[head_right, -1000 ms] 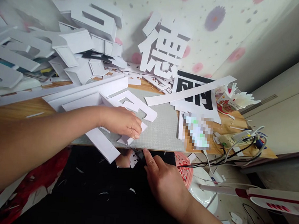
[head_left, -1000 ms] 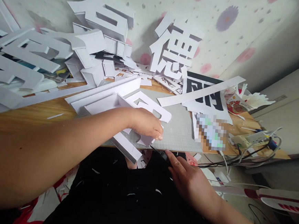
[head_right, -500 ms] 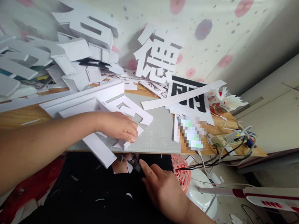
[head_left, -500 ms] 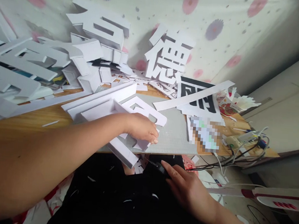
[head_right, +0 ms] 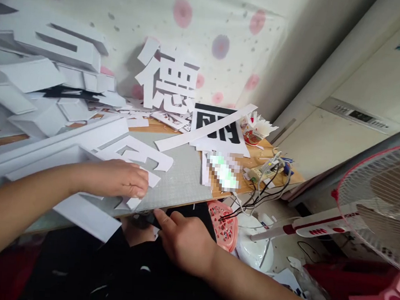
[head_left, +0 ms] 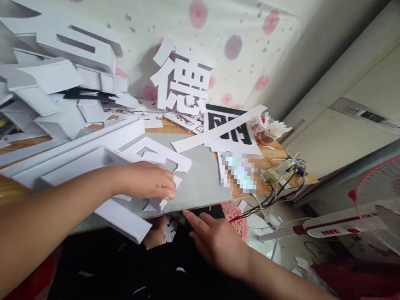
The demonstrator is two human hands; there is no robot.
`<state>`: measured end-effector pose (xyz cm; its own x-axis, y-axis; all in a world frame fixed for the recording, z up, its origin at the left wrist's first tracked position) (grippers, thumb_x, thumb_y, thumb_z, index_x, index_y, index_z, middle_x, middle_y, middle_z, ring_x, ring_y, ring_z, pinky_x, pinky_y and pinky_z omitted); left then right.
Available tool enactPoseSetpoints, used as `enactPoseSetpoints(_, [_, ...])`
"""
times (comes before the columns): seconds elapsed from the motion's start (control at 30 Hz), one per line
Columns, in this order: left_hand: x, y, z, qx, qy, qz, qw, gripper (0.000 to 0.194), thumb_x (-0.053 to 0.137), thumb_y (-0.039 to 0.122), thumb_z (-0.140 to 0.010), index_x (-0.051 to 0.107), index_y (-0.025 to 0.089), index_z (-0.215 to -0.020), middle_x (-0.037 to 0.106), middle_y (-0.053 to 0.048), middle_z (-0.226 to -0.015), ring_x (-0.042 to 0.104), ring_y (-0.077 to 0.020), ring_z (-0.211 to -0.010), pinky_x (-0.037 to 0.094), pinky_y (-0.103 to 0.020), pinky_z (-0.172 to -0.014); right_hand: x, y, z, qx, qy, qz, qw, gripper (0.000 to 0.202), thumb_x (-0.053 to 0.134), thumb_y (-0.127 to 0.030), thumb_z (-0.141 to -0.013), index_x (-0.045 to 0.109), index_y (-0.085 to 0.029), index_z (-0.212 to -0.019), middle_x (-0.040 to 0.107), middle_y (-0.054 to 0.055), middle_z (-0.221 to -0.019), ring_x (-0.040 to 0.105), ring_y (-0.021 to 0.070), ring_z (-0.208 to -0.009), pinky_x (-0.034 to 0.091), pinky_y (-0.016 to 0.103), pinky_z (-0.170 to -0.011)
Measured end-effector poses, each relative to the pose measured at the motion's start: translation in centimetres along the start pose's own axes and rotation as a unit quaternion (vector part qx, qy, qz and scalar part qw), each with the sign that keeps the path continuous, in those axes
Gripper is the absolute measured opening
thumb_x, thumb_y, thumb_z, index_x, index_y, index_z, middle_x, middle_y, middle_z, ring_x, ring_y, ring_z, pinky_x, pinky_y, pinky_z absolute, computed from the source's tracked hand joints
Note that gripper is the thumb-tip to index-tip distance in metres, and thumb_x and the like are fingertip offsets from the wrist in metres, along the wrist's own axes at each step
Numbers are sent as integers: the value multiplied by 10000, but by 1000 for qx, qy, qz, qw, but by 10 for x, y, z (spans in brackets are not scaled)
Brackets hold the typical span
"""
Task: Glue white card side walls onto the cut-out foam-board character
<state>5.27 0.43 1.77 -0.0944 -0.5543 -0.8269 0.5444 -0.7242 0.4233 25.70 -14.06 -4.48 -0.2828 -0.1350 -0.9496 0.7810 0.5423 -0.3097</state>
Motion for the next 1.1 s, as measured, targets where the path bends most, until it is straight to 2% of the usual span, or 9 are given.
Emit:
enactPoseSetpoints(0.2, [-1, 2, 0, -5, -14, 5, 1000, 285, 436, 433, -891, 678, 283, -879, 666, 16, -1023, 559, -188, -936, 363, -303, -843, 14, 7, 3, -3, 11, -16, 1000, 473, 369, -192, -978, 426, -62, -1429, 660, 129, -934, 674, 236, -719, 572, 371, -640])
enactPoseSetpoints(0.3, [-1, 3, 0, -21, -21, 4, 1000, 297, 431, 452, -878, 676, 283, -878, 664, 5, -1014, 562, -199, -946, 368, -308, -811, 14, 7, 4, -13, 3, -22, 1000, 463, 355, -205, -990, 428, -53, -1421, 655, 123, -921, 669, 228, -698, 572, 362, -619])
enactPoseSetpoints(0.4, [-1, 3, -1, -18, -25, -5, 1000, 305, 421, 454, -878, 673, 282, -870, 664, 8, -1012, 560, -200, -954, 368, -310, -801, 12, 4, 4, -18, 24, -14, 999, 463, 342, -216, -1002, 401, -63, -1436, 651, 115, -927, 664, 226, -691, 570, 364, -608])
enactPoseSetpoints(0.57, [0, 3, -2, -11, -25, -16, 999, 310, 416, 455, -890, 670, 278, -868, 661, 25, -1008, 565, -192, -979, 371, -310, -818, 14, 4, 4, -31, 41, 30, 998, 453, 328, -229, -1012, 400, -62, -1427, 643, 101, -892, 653, 226, -651, 558, 355, -566])
enactPoseSetpoints(0.9, [0, 2, -2, -12, -24, -12, 1000, 316, 414, 466, -889, 675, 289, -873, 666, 29, -1023, 568, -188, -969, 377, -312, -840, 18, 5, 6, -41, 40, 49, 997, 446, 313, -232, -1017, 402, -59, -1419, 633, 80, -868, 641, 222, -602, 542, 352, -514])
enactPoseSetpoints(1.1, [-1, 2, -2, -8, -30, -18, 999, 331, 407, 458, -895, 679, 271, -877, 659, -3, -1019, 566, -187, -945, 382, -311, -859, 21, 6, 4, -42, 57, 58, 996, 454, 304, -239, -1024, 381, -57, -1432, 628, 76, -860, 627, 216, -584, 528, 345, -496])
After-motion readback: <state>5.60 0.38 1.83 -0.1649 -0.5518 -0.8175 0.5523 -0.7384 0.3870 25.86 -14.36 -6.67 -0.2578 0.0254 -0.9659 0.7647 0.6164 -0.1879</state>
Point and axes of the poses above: each hand's wrist, its own z-axis away from the middle knuckle, its own x-axis out of the palm, y = z × x, the point moved 1 cm from there along -z, towards the middle knuckle
